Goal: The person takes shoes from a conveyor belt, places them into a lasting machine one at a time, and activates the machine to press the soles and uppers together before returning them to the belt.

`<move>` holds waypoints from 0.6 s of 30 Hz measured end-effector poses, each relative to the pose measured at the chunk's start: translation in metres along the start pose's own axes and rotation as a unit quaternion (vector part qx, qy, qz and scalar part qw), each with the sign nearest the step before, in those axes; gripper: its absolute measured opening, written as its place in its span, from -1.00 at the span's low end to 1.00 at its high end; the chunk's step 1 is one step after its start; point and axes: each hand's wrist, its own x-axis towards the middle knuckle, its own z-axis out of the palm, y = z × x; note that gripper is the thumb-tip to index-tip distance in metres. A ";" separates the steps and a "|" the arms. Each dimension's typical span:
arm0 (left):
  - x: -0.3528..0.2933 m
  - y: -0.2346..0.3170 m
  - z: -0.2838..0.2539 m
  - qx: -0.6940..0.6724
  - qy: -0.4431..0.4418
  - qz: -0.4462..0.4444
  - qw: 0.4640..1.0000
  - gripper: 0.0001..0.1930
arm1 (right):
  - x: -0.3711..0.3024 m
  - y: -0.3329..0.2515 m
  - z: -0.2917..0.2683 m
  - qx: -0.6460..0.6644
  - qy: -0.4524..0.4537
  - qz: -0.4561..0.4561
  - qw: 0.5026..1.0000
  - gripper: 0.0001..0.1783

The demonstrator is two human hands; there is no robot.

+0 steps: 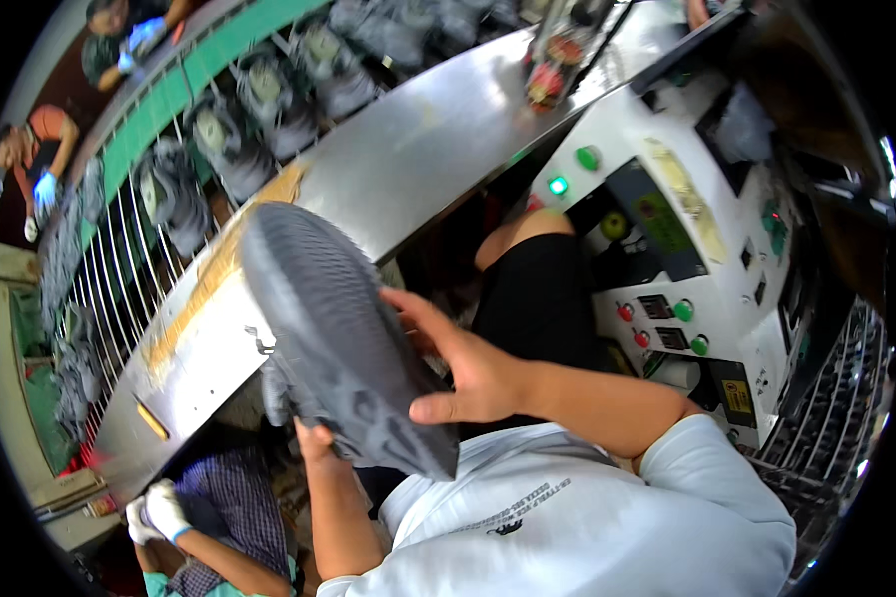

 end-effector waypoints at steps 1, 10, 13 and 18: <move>0.005 0.009 0.061 -0.020 -0.007 -0.004 1.000 0.04 | -0.016 -0.003 -0.002 -0.046 0.032 -0.041 0.998 0.15; 0.045 -0.015 0.197 0.178 -0.276 -0.011 0.945 -0.04 | -0.145 -0.015 -0.078 0.144 0.291 -0.197 0.925 0.24; 0.049 -0.034 0.230 0.117 -0.405 -0.058 0.905 -0.29 | -0.205 -0.040 -0.097 0.241 0.379 -0.183 0.875 0.12; 0.082 -0.068 0.290 0.173 -0.439 -0.028 0.881 -0.74 | -0.337 -0.074 -0.150 0.152 0.566 -0.205 0.784 0.03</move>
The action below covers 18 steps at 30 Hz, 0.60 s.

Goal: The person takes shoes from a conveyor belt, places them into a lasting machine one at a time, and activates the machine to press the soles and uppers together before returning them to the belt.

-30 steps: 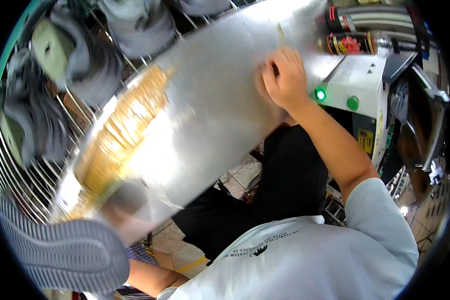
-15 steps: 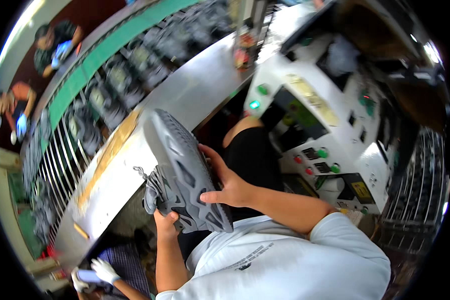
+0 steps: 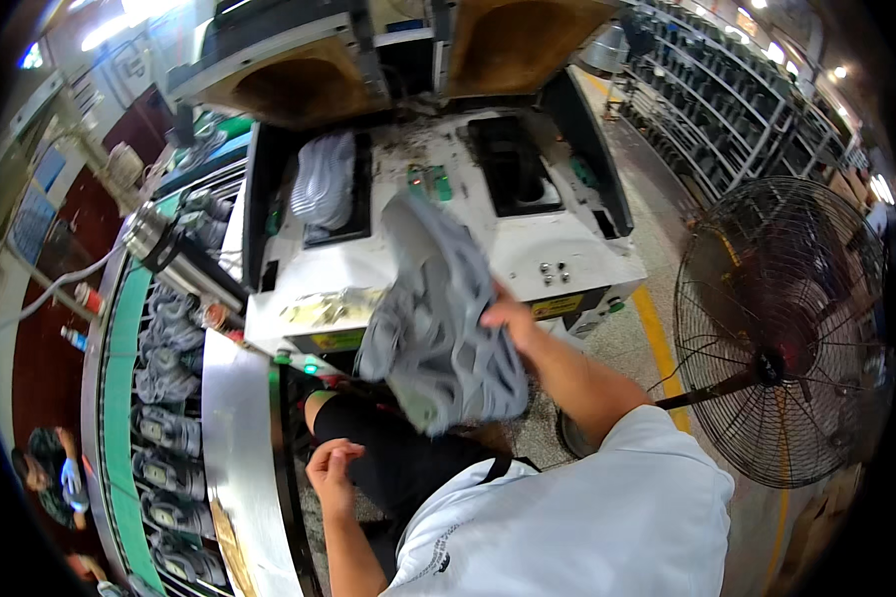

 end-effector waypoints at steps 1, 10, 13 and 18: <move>0.007 -0.013 -0.015 0.041 0.055 -0.003 0.998 -0.78 | 0.007 -0.022 -0.009 -0.049 0.086 -0.059 0.993 0.05; 0.010 -0.045 -0.190 -0.019 0.395 -0.013 0.918 -0.94 | 0.106 -0.222 -0.088 -0.367 0.382 -0.164 0.832 0.01; 0.011 -0.057 -0.216 -0.106 0.445 -0.050 0.888 -0.87 | 0.186 -0.246 -0.177 -0.476 0.380 -0.139 0.781 0.02; -0.003 -0.074 -0.242 -0.242 0.492 -0.083 0.832 -0.85 | 0.262 -0.227 -0.152 -0.633 0.418 0.102 0.643 -0.10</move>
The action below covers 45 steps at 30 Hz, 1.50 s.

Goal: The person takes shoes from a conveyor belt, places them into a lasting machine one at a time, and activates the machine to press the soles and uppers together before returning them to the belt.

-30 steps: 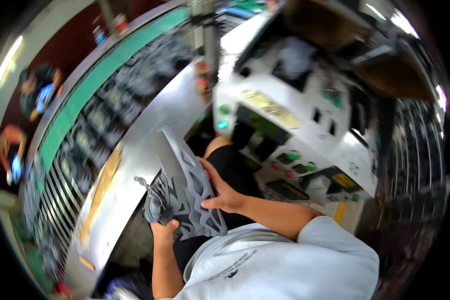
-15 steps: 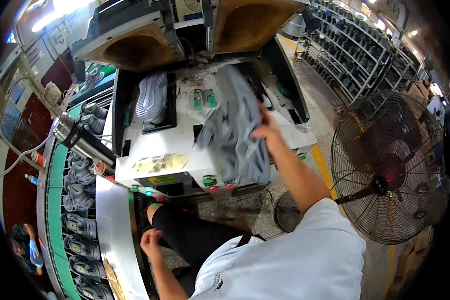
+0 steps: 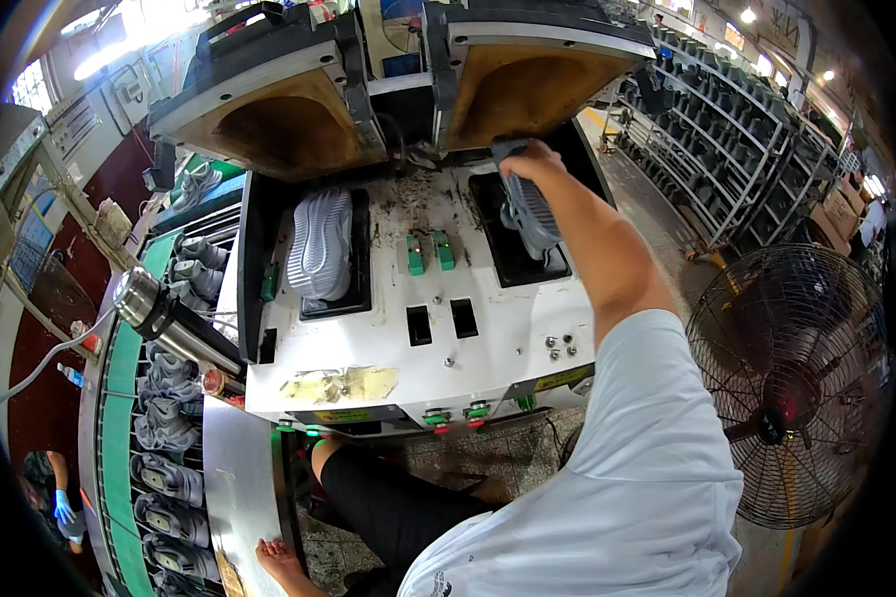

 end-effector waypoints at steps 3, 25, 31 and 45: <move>0.016 0.001 -0.003 0.000 0.013 -0.013 1.000 -0.82 | 0.012 0.008 0.035 -0.068 -0.061 -0.011 0.996 -0.01; -0.229 -0.256 0.236 0.525 -0.743 0.141 0.390 -0.65 | -0.293 0.357 0.104 0.449 0.303 0.095 0.835 -0.79; -0.248 -0.266 0.242 0.548 -0.634 0.127 0.530 -0.71 | -0.280 0.359 0.085 0.700 0.149 0.260 0.649 -0.65; -0.057 0.021 -0.024 0.525 0.090 0.360 0.766 -0.71 | -0.334 -0.133 0.201 0.217 0.161 -0.544 0.794 -0.52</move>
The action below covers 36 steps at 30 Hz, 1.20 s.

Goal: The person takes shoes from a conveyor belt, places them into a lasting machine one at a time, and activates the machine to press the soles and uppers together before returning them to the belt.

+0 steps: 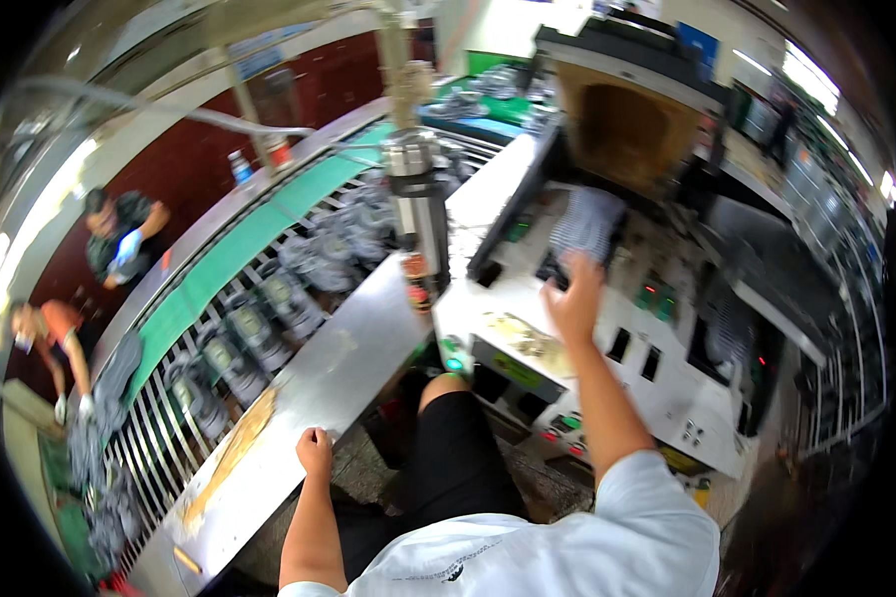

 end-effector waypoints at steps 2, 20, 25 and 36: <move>-0.005 -0.048 -0.057 0.077 -0.021 -0.049 0.996 -0.71 | 0.082 0.005 0.035 -0.110 -0.032 0.071 0.991 -0.37; -0.067 -0.151 -0.224 0.257 -0.132 -0.160 0.944 -0.72 | 0.059 0.080 0.043 -0.046 0.063 0.310 0.947 0.03; -0.072 -0.153 -0.158 -0.149 -0.145 -0.299 0.931 -0.72 | -0.013 0.060 0.001 0.158 0.186 0.251 0.937 -0.05; -0.069 0.094 -0.112 -0.638 -0.293 -0.093 0.706 -0.14 | -0.145 -0.263 -0.031 0.662 -0.410 0.372 0.505 -0.14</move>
